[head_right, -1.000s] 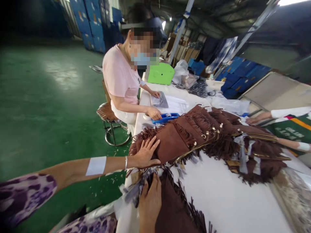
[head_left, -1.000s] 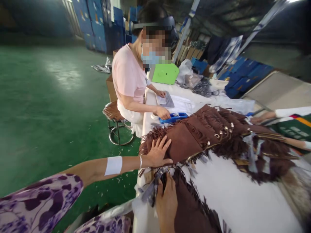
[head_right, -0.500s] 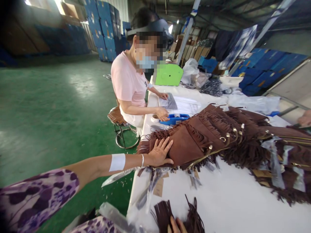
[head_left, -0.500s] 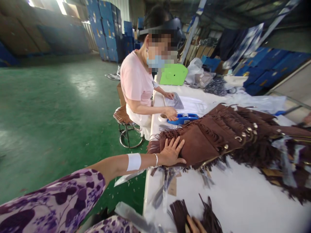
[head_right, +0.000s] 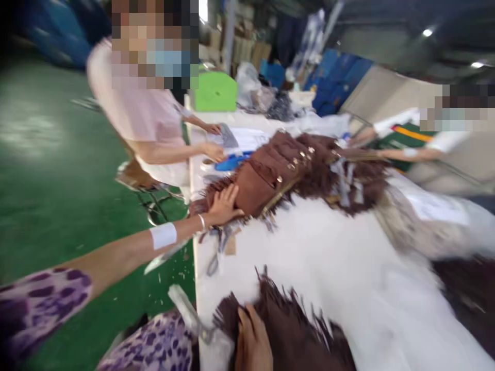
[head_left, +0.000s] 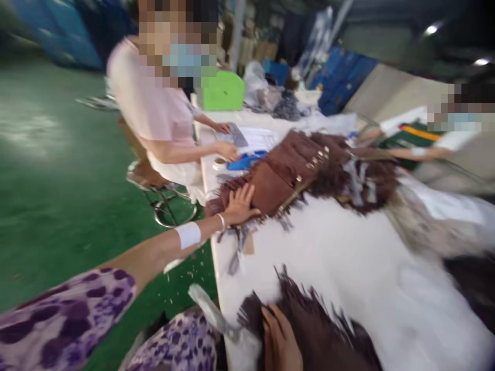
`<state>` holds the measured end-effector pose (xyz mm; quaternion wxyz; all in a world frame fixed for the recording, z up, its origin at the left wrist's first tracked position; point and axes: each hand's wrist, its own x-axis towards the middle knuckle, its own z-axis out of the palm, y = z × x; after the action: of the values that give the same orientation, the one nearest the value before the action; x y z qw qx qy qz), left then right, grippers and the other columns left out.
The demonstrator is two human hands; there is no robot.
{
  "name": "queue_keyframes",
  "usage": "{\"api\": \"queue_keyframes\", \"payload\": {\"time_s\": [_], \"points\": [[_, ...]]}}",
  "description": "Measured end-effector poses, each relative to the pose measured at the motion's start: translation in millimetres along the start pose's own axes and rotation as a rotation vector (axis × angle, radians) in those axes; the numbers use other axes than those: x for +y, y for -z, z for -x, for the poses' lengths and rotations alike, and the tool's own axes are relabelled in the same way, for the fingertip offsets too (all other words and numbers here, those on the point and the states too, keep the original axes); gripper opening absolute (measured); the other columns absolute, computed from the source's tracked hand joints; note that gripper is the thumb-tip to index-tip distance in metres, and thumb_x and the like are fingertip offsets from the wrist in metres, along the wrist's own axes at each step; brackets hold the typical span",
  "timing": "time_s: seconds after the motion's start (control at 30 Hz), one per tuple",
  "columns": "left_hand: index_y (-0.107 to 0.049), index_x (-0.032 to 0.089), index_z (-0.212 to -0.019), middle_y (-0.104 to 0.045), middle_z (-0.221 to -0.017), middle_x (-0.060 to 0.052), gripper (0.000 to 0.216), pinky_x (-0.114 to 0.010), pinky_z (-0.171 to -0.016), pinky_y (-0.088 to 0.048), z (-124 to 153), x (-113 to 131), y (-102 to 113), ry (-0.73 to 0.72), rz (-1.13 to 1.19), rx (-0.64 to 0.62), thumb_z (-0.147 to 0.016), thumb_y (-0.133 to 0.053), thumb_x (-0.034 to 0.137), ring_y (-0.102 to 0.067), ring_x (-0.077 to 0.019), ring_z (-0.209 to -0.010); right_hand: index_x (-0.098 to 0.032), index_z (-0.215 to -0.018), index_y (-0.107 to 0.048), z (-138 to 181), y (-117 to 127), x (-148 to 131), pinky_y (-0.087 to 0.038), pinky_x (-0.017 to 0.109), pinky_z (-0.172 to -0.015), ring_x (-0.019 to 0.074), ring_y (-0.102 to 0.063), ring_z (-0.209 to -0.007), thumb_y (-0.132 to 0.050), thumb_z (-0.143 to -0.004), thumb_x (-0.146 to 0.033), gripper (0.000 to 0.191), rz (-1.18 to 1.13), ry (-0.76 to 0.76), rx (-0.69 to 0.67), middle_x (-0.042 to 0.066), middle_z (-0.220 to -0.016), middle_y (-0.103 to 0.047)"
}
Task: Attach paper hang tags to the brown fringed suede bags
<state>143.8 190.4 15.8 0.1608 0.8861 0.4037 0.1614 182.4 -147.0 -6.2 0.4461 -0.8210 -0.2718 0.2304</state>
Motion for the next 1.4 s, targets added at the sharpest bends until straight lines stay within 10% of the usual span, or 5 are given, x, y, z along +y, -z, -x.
{"api": "queue_keyframes", "payload": {"time_s": [0.2, 0.6, 0.8, 1.17, 1.4], "points": [[0.004, -0.008, -0.145, 0.000, -0.155, -0.027, 0.098, -0.063, -0.108, -0.008, -14.4, -8.6, -26.6, -0.101, -0.070, 0.031, -0.094, -0.043, 0.061, -0.008, -0.0409, -0.139, -0.028, -0.118, -0.061, 3.5, 55.0, 0.5, -0.055, 0.028, -0.082, 0.0121, -0.066, -0.095, -0.055, -0.086, -0.047, 0.038, -0.803, -0.223, 0.176, 0.004, -0.125, -0.064], [0.005, 0.001, -0.148, -0.012, -0.156, -0.018, 0.081, -0.053, -0.105, -0.021, 27.5, -2.9, -10.8, -0.073, -0.202, 0.014, -0.097, -0.013, 0.061, -0.017, -0.0376, -0.138, -0.017, -0.100, -0.066, 43.7, 92.0, 40.9, -0.055, 0.018, -0.074, 0.0076, -0.067, -0.085, -0.047, -0.095, -0.031, 0.025, -1.422, -0.250, 0.302, 0.005, -0.100, -0.073], [-0.030, 0.005, -0.143, -0.007, -0.158, -0.012, 0.071, -0.049, -0.108, -0.023, 75.9, 7.4, 10.2, -0.182, -0.154, 0.004, -0.097, -0.021, 0.058, -0.022, -0.0360, -0.138, -0.017, -0.096, -0.066, 54.2, 102.9, 53.1, -0.055, 0.018, -0.070, 0.0071, -0.067, -0.081, -0.044, -0.098, -0.035, 0.029, -1.542, -0.247, 0.311, 0.004, -0.096, -0.073], [-0.023, 0.013, -0.150, -0.019, -0.158, -0.015, 0.072, -0.051, -0.120, -0.014, 326.2, 188.9, 3.0, -1.223, 0.358, -0.420, -0.095, -0.042, 0.056, -0.012, -0.0293, -0.147, -0.018, -0.098, -0.063, 50.9, 91.5, 60.9, -0.054, 0.018, -0.061, 0.0084, -0.068, -0.073, -0.043, -0.098, -0.028, 0.022, -1.506, -0.258, 0.335, 0.003, -0.088, -0.074], [-0.045, 0.005, -0.141, -0.032, -0.153, -0.005, 0.058, -0.031, -0.122, -0.012, 419.3, 224.5, 30.0, -1.877, 0.520, -0.734, -0.097, -0.025, 0.037, -0.009, -0.0154, -0.147, -0.015, -0.099, -0.062, 51.7, 100.1, 64.1, -0.055, 0.023, -0.064, 0.0122, -0.069, -0.080, -0.040, -0.100, -0.034, 0.028, -1.521, -0.290, 0.318, 0.005, -0.091, -0.073]]}}
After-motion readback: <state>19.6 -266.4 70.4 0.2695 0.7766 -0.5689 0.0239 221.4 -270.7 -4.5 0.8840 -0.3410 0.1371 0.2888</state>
